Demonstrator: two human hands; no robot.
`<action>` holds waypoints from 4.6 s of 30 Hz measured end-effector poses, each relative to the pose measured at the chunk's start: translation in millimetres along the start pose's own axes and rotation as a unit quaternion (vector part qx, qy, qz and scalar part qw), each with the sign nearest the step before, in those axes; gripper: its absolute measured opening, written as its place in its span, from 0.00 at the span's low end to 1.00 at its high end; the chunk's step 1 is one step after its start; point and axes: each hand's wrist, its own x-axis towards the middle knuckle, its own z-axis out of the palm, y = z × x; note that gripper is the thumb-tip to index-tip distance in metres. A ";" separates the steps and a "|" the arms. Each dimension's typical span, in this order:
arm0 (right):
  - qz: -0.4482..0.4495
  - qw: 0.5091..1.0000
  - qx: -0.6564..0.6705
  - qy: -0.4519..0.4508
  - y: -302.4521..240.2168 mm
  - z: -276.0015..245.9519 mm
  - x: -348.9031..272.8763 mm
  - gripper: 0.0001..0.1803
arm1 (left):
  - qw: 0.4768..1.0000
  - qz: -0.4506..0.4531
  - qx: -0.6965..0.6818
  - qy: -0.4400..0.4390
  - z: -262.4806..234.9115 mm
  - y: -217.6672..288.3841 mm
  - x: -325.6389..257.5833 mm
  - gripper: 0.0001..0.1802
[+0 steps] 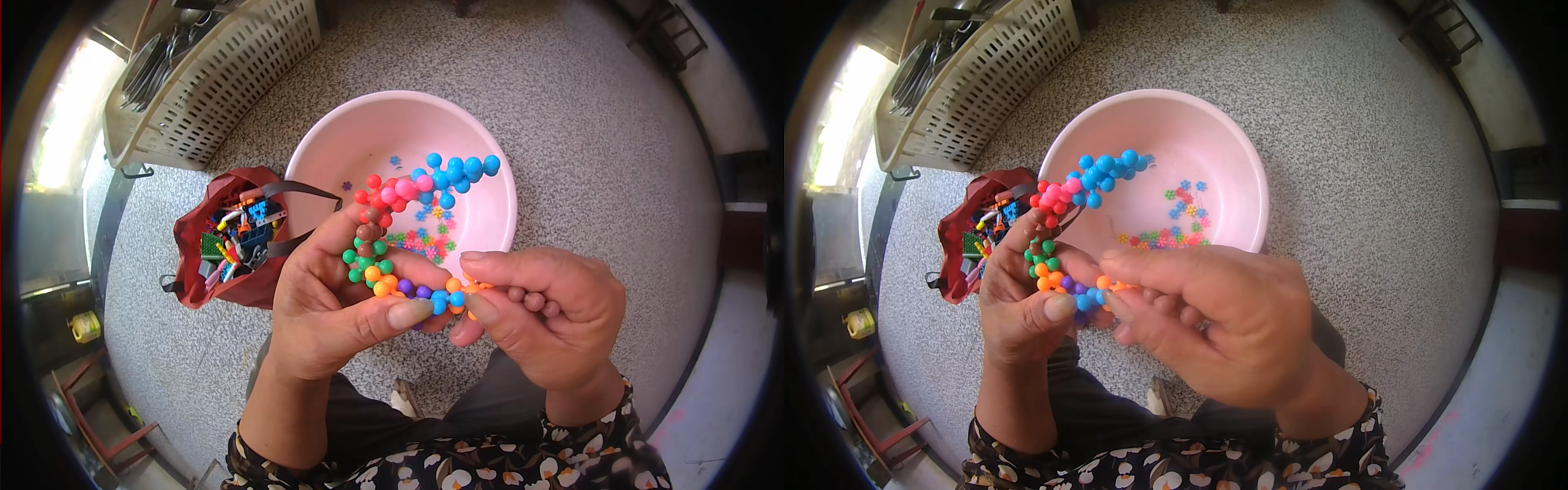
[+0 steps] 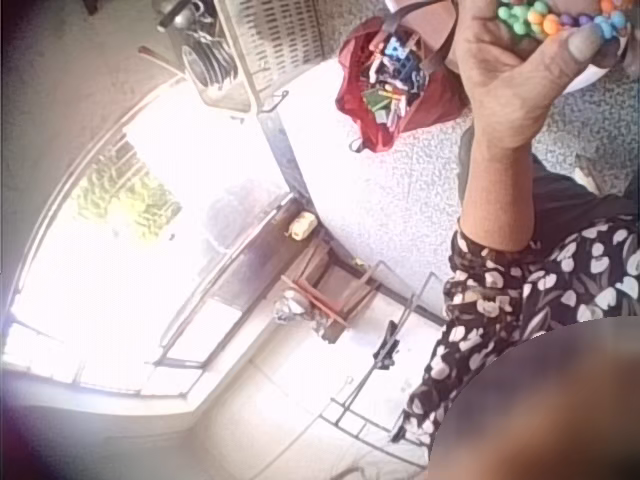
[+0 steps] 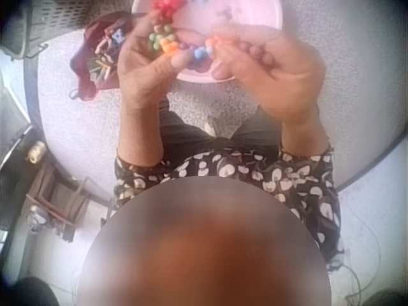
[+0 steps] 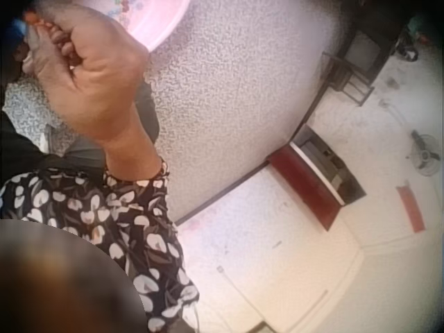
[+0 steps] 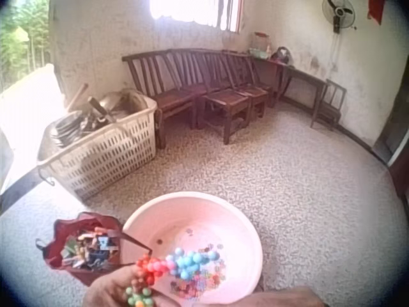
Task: The recorder is assembling colorful plastic ball-and-socket toy pieces together by hand.
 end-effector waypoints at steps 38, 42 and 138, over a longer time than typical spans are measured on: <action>-0.105 0.991 -0.078 -0.021 9.4 -14.3 3.0 0.11 | 0.997 0.034 0.064 0.031 4.9 -3.8 3.5 0.48; -0.082 0.991 -0.101 -0.017 1.9 -10.9 1.6 0.12 | 0.993 0.060 0.076 0.070 8.3 -4.9 1.5 0.48; -0.096 0.985 -0.137 0.045 36.1 32.0 1.5 0.23 | 0.940 0.011 -0.321 0.110 1.5 -14.3 13.2 0.34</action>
